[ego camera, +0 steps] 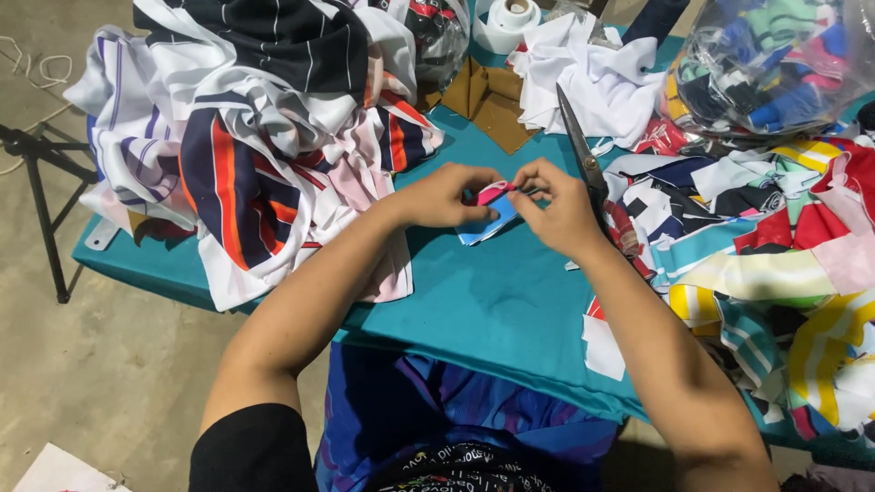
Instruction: The person uses a pair of scissors to cut a long, multi-colored strip of fabric into smaller pieces on a teal table. They handle the fabric pieces, folding and aligning them before cutting, and place the cut pieces into a pile on the table.
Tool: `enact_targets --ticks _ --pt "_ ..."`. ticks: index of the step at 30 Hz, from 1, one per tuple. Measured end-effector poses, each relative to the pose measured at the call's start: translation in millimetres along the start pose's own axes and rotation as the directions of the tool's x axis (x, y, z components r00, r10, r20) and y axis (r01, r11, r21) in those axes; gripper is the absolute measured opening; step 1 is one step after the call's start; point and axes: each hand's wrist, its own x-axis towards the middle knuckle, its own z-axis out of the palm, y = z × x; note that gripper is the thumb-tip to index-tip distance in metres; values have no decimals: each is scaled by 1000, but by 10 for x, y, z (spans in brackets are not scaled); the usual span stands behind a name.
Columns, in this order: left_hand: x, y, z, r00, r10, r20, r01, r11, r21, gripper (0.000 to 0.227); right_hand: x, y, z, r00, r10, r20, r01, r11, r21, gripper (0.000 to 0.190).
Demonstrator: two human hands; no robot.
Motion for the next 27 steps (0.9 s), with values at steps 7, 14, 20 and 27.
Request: enact_targets --ticks 7,14,20,27 --pt "115 -151 -11 995 -66 -70 73 992 103 11 34 -63 -263 998 -41 -49 40 999 -18 17" --pt "284 138 94 992 -123 -40 126 846 519 23 8 -77 -359 992 -121 27 124 976 -176 27" --pt "425 -221 280 974 -7 -225 99 912 398 20 41 140 -464 979 -202 -25 183 926 -332 13" --pt "123 -388 269 903 304 -304 -152 887 435 6 58 325 -338 969 -247 -7 226 899 -374 17"
